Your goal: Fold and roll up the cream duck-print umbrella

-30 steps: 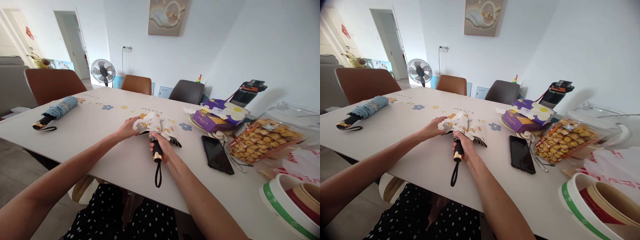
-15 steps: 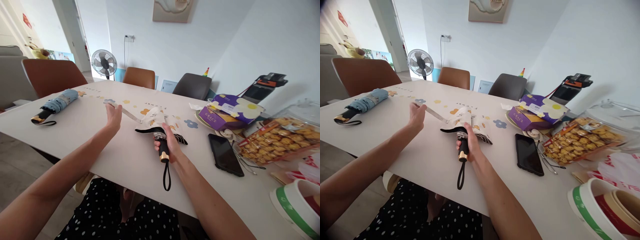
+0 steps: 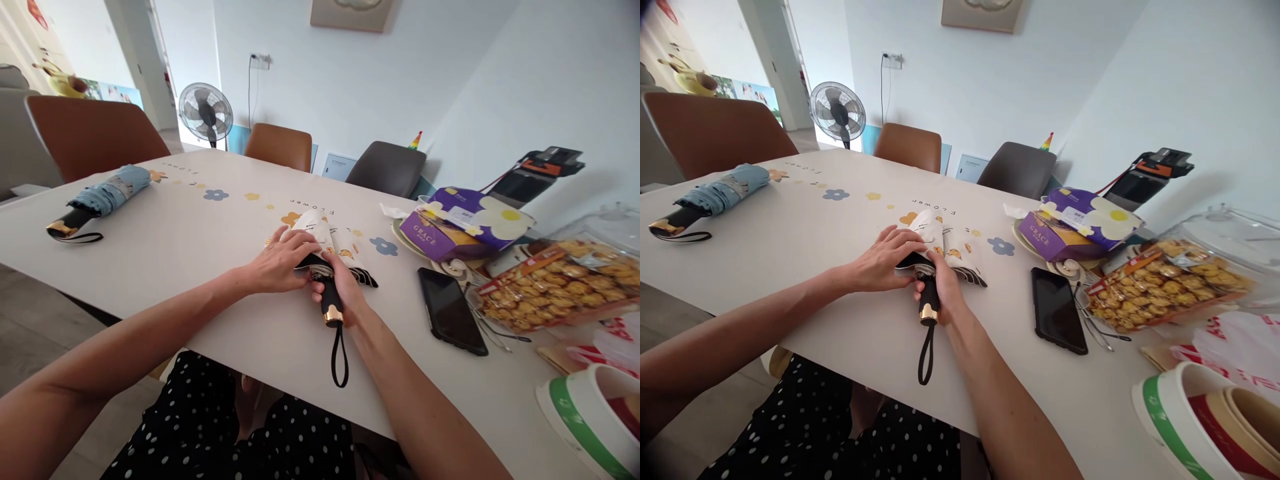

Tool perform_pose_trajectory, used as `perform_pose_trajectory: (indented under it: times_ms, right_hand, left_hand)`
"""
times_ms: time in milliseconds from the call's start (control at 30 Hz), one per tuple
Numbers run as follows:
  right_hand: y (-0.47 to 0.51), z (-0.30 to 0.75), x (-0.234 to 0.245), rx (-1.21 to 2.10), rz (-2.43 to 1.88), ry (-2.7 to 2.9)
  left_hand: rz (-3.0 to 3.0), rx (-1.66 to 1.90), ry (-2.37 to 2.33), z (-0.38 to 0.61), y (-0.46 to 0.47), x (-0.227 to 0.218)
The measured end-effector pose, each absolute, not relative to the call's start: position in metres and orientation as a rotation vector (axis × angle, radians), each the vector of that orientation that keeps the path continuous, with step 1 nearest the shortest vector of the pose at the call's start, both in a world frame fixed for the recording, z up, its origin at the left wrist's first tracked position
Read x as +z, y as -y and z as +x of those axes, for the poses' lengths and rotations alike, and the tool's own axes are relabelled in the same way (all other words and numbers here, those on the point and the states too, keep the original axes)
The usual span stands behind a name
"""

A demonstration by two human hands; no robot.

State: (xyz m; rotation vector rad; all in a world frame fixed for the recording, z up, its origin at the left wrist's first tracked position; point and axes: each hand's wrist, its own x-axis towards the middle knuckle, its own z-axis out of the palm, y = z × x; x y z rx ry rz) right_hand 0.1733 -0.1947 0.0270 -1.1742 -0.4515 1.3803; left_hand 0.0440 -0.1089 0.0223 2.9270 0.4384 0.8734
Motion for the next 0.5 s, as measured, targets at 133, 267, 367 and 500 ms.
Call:
perform_pose_trajectory:
  times_ms: [133,267,367,500]
  right_hand:
    - [0.1942,0.1741,0.0271,1.382,-1.151,0.468]
    - [0.1946,0.1751,0.0259,1.39,-1.158,0.48]
    - [0.1951,0.1758,0.0249,1.403,-1.157,0.506]
    - [0.1954,0.1768,0.0242,1.406,-1.13,0.518]
  left_hand:
    - [3.019,0.899,-0.45,0.0447,0.111,0.0232]
    - [3.076,0.958,-0.481,0.0448,0.1113,0.0238]
    - [3.086,0.998,-0.523,0.0462,0.1092,0.0221]
    - [3.034,1.05,-0.531,0.0475,0.1068,0.0215]
